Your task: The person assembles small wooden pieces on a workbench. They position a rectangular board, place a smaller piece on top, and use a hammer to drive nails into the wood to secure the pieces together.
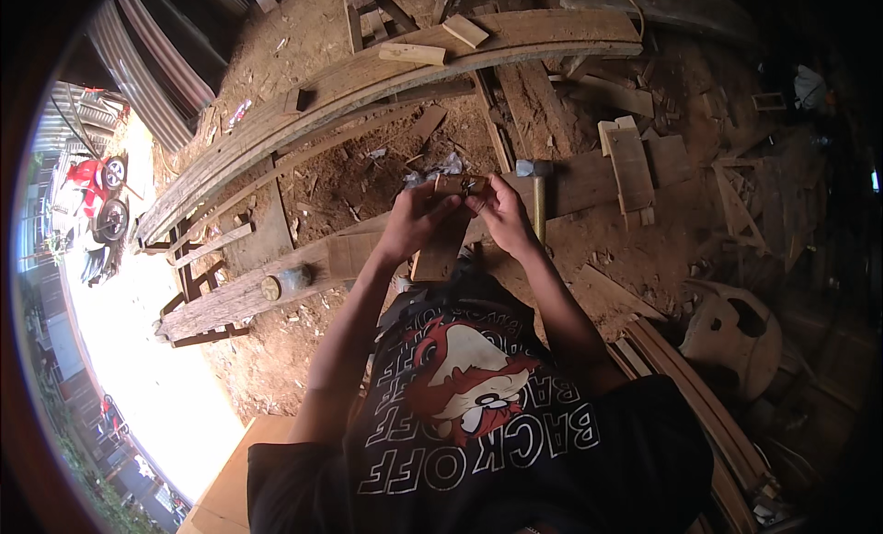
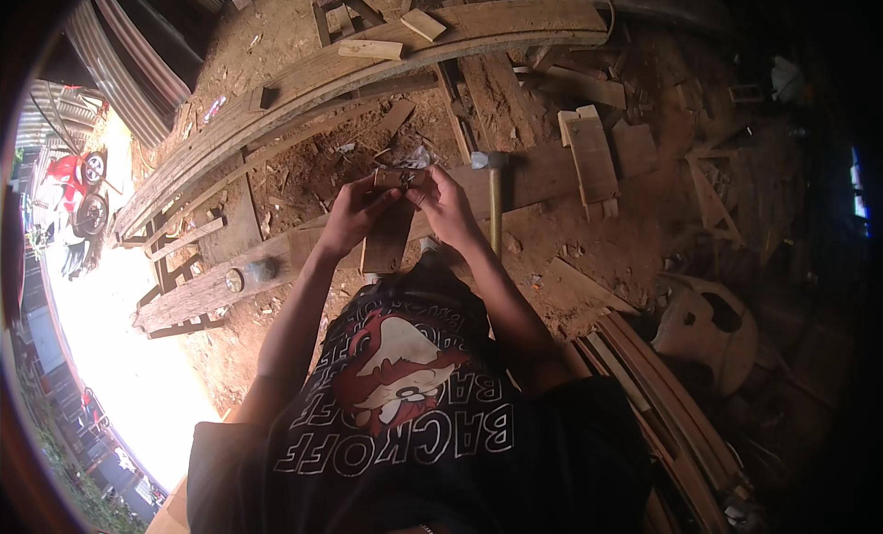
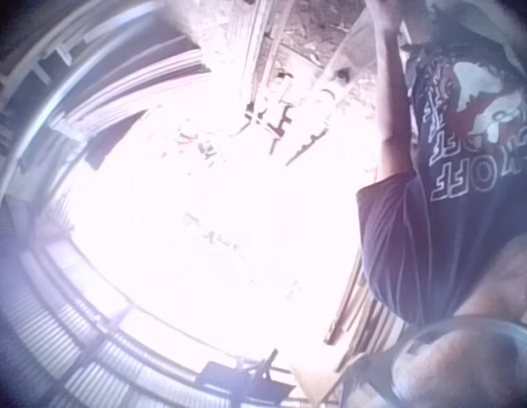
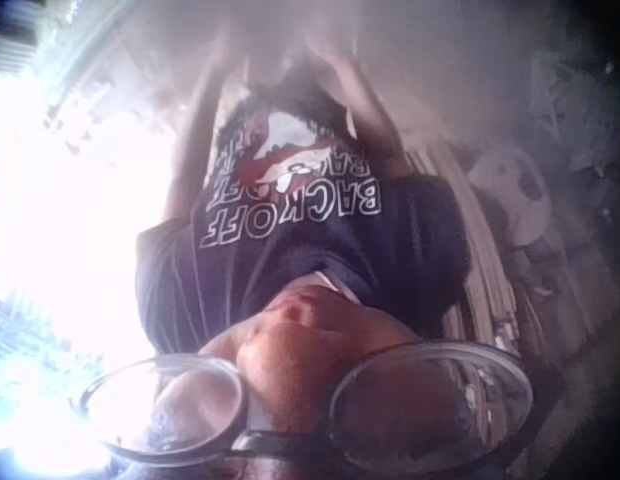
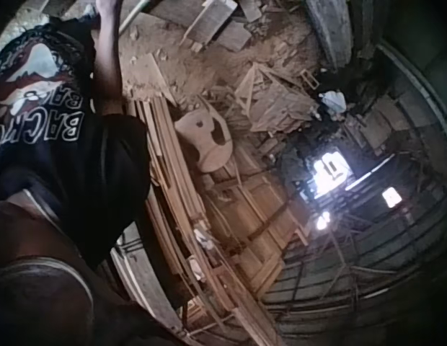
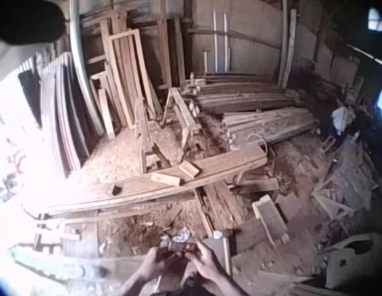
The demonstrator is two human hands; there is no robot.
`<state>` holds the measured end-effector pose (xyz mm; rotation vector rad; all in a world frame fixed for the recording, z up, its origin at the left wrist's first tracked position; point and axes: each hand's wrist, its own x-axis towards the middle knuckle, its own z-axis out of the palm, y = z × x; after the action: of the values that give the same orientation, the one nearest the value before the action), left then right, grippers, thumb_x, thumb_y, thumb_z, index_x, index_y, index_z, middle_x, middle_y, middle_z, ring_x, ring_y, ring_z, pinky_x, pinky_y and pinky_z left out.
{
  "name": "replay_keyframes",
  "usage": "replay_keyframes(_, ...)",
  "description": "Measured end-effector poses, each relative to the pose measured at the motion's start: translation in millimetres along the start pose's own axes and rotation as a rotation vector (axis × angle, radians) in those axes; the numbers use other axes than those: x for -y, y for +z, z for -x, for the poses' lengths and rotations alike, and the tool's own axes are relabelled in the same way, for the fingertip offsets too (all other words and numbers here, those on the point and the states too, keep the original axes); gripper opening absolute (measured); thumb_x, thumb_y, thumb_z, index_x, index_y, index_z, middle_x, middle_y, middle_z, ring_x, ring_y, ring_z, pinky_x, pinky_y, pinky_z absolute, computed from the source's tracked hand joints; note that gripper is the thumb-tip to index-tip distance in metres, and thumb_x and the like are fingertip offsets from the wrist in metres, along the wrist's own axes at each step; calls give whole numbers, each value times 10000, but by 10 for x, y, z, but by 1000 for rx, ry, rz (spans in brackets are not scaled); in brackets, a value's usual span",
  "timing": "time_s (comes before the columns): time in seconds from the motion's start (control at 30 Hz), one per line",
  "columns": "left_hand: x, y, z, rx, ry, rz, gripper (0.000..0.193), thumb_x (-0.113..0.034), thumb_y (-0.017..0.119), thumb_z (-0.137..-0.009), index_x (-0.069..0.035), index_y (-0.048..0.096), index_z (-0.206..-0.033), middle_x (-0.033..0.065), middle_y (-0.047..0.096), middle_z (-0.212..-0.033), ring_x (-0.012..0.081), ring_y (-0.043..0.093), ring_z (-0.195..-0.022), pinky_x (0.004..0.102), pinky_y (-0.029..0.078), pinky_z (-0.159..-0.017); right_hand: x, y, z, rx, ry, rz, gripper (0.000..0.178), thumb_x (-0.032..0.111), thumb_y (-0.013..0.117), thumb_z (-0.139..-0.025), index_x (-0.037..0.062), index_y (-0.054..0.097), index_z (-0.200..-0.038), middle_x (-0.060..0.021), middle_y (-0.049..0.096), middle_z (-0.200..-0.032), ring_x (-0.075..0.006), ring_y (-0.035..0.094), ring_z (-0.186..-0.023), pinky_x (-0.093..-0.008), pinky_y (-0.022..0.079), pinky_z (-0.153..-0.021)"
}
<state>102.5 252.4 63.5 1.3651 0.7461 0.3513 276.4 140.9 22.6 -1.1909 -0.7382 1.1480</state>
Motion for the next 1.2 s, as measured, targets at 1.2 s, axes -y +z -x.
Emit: replay_keyframes(1.2,203,460,17,-453,376,-326,303,-223,726,-1063,2,524,-1046,61,595,-825,103,500,-769,314,456,-663,102,176,-204,-212,-154,276,447,329,523,-1157,2,573,-856,-25,475,-739,-108,451,-757,-343,434,-698)
